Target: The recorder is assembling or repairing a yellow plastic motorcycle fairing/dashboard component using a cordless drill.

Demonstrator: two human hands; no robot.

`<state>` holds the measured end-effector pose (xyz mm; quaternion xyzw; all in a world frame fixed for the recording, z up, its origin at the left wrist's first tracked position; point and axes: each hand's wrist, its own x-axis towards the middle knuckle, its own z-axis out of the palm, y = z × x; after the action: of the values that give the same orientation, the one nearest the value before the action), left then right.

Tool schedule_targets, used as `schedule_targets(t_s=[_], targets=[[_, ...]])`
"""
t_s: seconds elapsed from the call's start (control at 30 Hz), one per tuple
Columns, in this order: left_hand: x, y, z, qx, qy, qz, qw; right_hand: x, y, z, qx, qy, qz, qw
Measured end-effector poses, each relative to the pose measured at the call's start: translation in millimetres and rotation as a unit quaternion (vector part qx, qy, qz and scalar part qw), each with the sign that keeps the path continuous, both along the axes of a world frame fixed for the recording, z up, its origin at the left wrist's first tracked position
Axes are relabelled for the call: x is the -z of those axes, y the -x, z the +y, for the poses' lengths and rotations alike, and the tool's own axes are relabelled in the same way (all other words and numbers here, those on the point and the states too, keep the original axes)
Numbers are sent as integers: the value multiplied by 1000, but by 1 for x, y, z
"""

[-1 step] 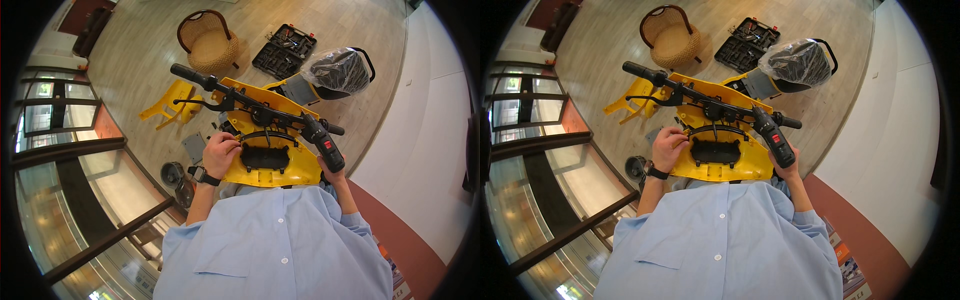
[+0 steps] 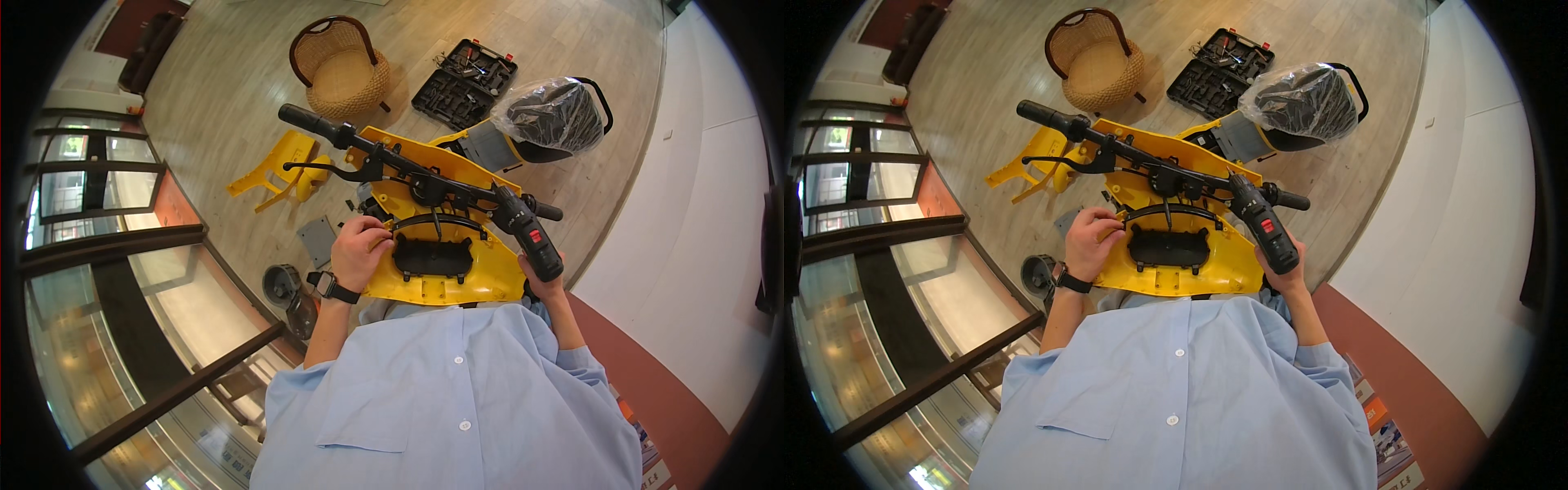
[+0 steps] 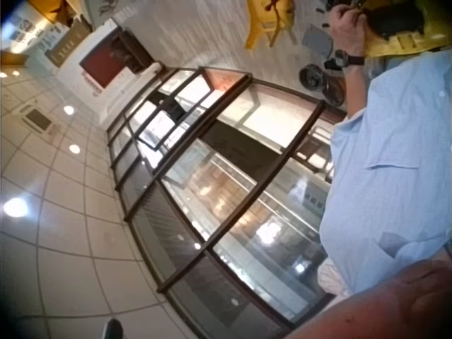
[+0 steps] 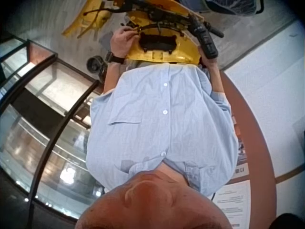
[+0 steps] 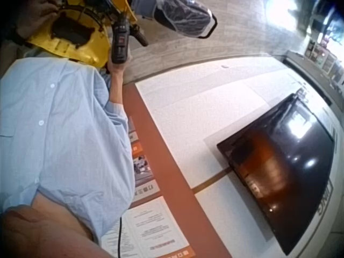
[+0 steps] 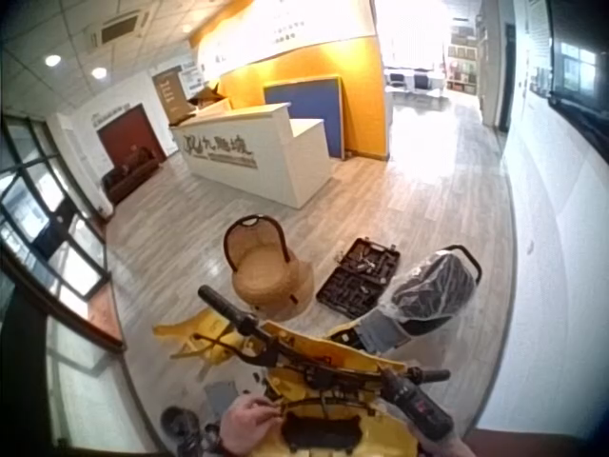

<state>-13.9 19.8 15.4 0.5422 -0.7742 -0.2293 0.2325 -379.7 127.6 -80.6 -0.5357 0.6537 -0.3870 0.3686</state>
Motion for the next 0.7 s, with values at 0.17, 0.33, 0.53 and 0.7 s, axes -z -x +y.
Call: schedule_targets(t_s=[0.17,0.33,0.53,0.7], targets=[[1,-2,0,-12,-14,12,1000,-3,-1,-2,-5,-2,-10,1000],[0,0,-1,-13,-16,2,1000,-2,-1,-3,-3,-4,-10,1000],[0,1,-1,-17,-14,-14,1000,-4,-2,-4,-5,-6,-20,1000],[-3,5,3,-4,32,-51,998,-6,-3,-5,-3,-6,-19,1000]])
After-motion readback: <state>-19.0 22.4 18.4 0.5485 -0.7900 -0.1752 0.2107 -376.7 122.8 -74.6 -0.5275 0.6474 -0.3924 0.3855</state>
